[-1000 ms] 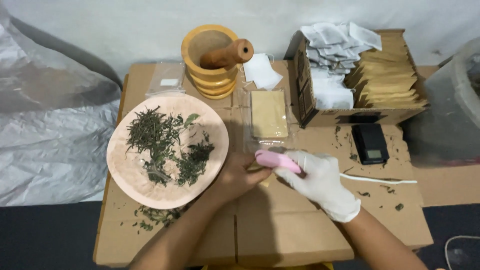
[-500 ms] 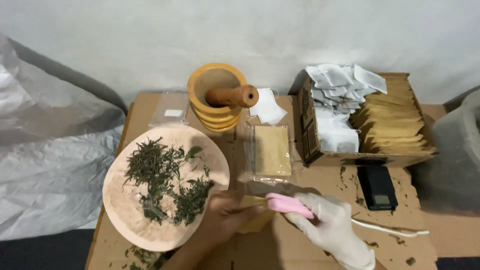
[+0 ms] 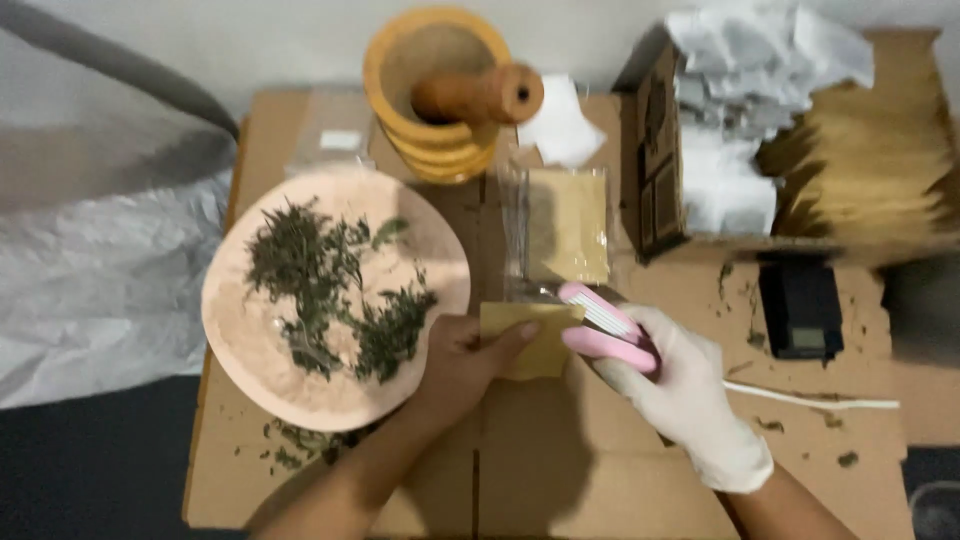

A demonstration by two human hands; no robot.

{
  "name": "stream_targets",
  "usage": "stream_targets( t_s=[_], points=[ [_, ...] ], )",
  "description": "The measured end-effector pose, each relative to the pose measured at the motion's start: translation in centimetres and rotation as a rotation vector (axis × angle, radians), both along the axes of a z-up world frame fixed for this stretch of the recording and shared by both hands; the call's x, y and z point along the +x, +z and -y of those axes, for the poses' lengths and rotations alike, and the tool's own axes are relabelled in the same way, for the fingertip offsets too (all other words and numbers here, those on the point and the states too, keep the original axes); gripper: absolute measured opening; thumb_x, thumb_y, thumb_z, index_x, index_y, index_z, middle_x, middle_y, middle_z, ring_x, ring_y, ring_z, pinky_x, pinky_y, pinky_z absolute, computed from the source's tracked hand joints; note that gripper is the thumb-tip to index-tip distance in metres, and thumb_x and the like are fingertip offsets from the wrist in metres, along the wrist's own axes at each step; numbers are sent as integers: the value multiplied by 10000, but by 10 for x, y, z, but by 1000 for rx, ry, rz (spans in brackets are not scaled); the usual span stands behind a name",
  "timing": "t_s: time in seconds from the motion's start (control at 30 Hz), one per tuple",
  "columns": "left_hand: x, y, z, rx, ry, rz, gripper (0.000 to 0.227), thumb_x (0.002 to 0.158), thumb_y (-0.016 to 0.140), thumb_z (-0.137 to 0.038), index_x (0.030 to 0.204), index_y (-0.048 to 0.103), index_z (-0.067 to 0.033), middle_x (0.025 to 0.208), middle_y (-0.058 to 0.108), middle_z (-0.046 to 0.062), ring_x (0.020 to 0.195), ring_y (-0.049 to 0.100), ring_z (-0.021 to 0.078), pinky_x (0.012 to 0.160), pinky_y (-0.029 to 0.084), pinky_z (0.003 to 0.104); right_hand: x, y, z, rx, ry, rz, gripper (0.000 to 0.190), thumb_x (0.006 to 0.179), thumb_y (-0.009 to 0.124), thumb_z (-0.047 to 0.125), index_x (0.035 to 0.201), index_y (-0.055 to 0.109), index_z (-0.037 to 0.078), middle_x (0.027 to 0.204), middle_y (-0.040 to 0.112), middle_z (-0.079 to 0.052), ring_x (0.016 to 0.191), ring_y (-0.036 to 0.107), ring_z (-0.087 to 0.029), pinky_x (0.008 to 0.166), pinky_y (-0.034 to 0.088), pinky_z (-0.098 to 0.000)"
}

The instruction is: Sealing individual tea bag pouches using a handheld heat sealer

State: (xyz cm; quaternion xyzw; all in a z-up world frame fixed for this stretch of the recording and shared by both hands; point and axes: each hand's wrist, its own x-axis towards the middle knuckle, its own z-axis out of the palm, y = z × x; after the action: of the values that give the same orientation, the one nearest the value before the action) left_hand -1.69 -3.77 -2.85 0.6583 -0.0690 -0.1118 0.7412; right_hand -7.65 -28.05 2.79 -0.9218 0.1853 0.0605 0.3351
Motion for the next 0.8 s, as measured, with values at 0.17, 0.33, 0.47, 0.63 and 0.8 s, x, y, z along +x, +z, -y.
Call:
stream_targets(
  t_s=[0.17, 0.33, 0.47, 0.63, 0.8],
  points=[
    [-11, 16, 12, -83, -104, 49, 173, 1024, 856, -158, 881, 847, -63, 738, 667, 12, 708, 590, 84, 639, 482, 303, -14, -21, 1, 172, 93, 167, 424, 773, 905, 370, 1183, 829, 294, 1039, 911, 44, 963, 853, -249, 907, 623, -373],
    [-17, 6, 20, -89, -98, 14, 111, 975, 882, -45, 866, 893, -26, 703, 809, 86, 767, 679, 109, 679, 631, 323, -10, -5, -18, 272, 85, 383, 157, 851, 953, 259, 948, 835, 224, 749, 829, -7, 669, 802, -212, 761, 653, -334],
    [-14, -1, 21, -134, -67, 59, 171, 962, 881, -55, 801, 863, 2, 653, 789, 108, 695, 686, 121, 619, 599, 318, -7, -16, -20, 332, 54, 504, 218, 810, 1001, 165, 987, 875, 170, 805, 832, -31, 784, 798, -148, 787, 654, -343],
    [-13, 56, 14, -94, -57, 204, 180, 948, 889, -42, 792, 846, 37, 626, 786, 166, 720, 700, 132, 569, 598, 351, -13, -17, -21, 394, 71, 630, 293, 796, 1009, 75, 1060, 883, 74, 1045, 901, -128, 1032, 870, -278, 915, 673, -427],
    [-13, 28, 6, -123, -58, 107, 184, 971, 909, -121, 891, 884, 43, 707, 826, 215, 711, 769, 222, 578, 646, 390, -19, -44, 0, 484, 2, 604, 204, 863, 948, 39, 1046, 858, 25, 1015, 884, -150, 1067, 832, -276, 945, 661, -459]
  ],
)
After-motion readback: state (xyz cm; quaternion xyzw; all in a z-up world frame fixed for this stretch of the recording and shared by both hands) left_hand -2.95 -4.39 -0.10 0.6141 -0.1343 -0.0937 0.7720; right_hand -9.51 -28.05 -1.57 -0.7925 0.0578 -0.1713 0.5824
